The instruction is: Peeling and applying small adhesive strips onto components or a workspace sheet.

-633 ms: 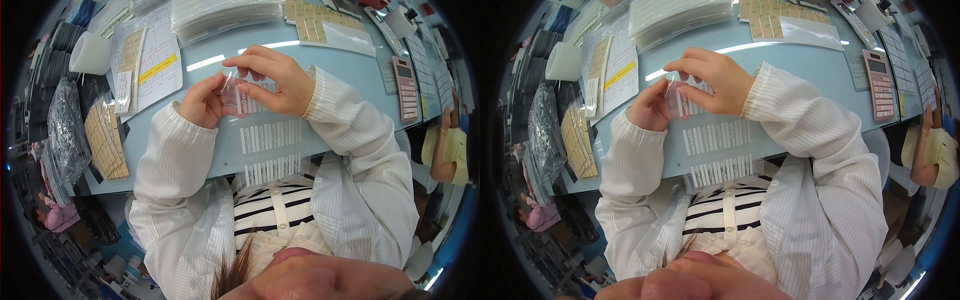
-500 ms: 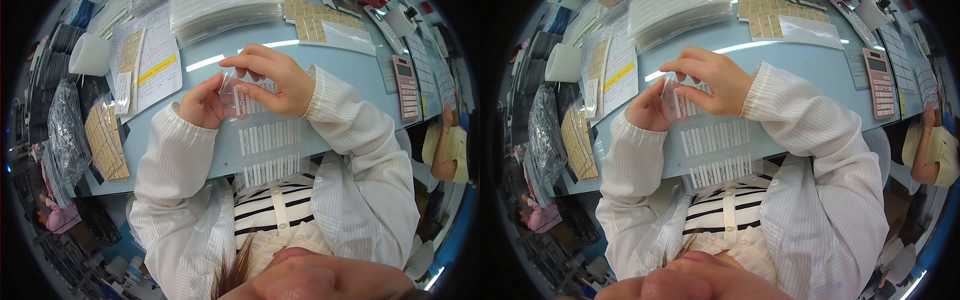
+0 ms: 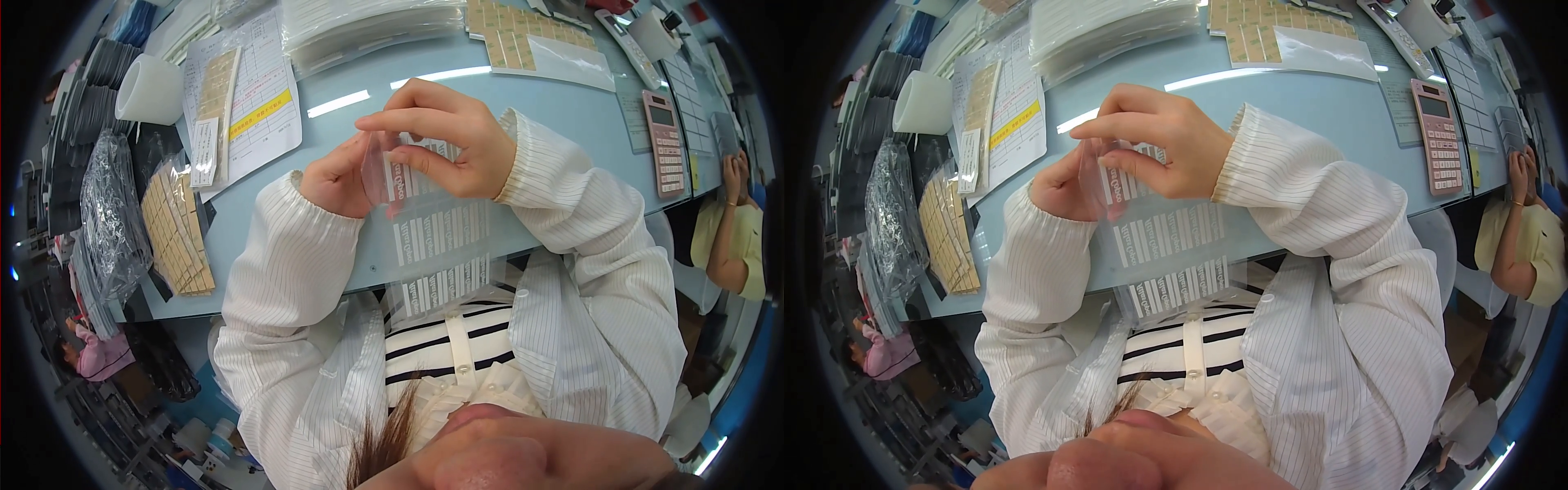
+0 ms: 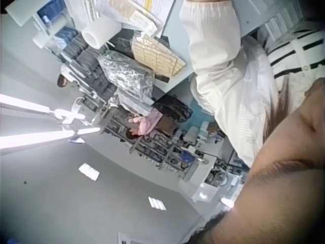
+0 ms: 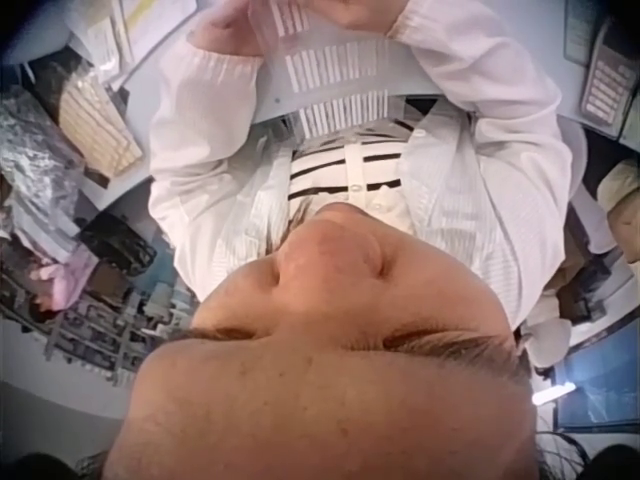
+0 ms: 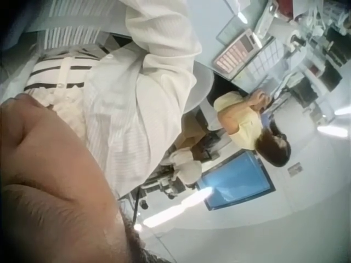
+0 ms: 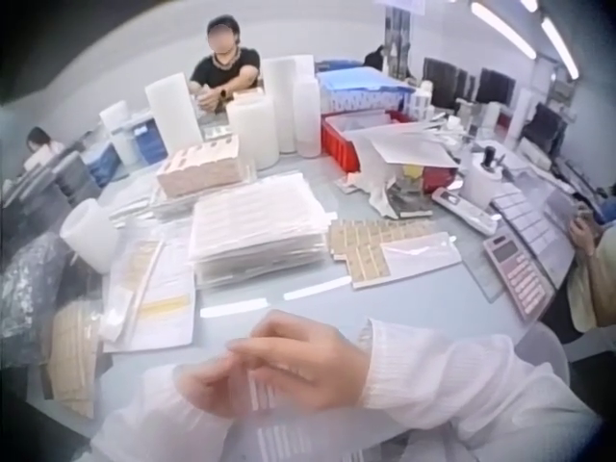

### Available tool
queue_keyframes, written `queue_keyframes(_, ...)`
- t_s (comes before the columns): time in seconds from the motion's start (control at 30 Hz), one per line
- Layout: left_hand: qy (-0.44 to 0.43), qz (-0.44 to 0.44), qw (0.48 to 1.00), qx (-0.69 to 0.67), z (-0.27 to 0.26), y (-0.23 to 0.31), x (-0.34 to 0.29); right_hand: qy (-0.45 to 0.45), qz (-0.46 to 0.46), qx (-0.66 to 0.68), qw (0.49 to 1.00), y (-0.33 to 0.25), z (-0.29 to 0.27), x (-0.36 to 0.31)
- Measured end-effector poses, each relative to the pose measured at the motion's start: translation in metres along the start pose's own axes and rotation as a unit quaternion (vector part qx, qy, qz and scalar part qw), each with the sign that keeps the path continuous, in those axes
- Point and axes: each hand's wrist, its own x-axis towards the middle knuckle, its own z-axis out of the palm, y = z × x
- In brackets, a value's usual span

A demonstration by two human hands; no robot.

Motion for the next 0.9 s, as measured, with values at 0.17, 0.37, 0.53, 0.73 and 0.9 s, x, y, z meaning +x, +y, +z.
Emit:
queue_keyframes(0.17,0.080,0.012,0.994,0.077,0.017,0.001,0.002,0.025,-0.025,-0.020,0.999,0.000,-0.001,-0.001)
queue_keyframes(0.37,0.082,0.033,0.990,0.114,0.006,0.002,0.002,0.038,-0.118,-0.113,0.986,0.008,-0.004,0.002)
queue_keyframes(0.53,0.212,0.078,0.957,0.184,0.023,-0.007,0.012,0.026,-0.113,-0.179,0.977,0.012,-0.009,-0.001)
queue_keyframes(0.73,0.366,0.166,0.830,0.387,0.025,-0.012,0.020,0.016,-0.143,-0.252,0.957,0.007,-0.005,0.005)
queue_keyframes(0.9,0.409,0.164,0.542,0.716,0.016,-0.001,0.020,-0.049,-0.169,-0.280,0.944,0.013,-0.009,-0.003)
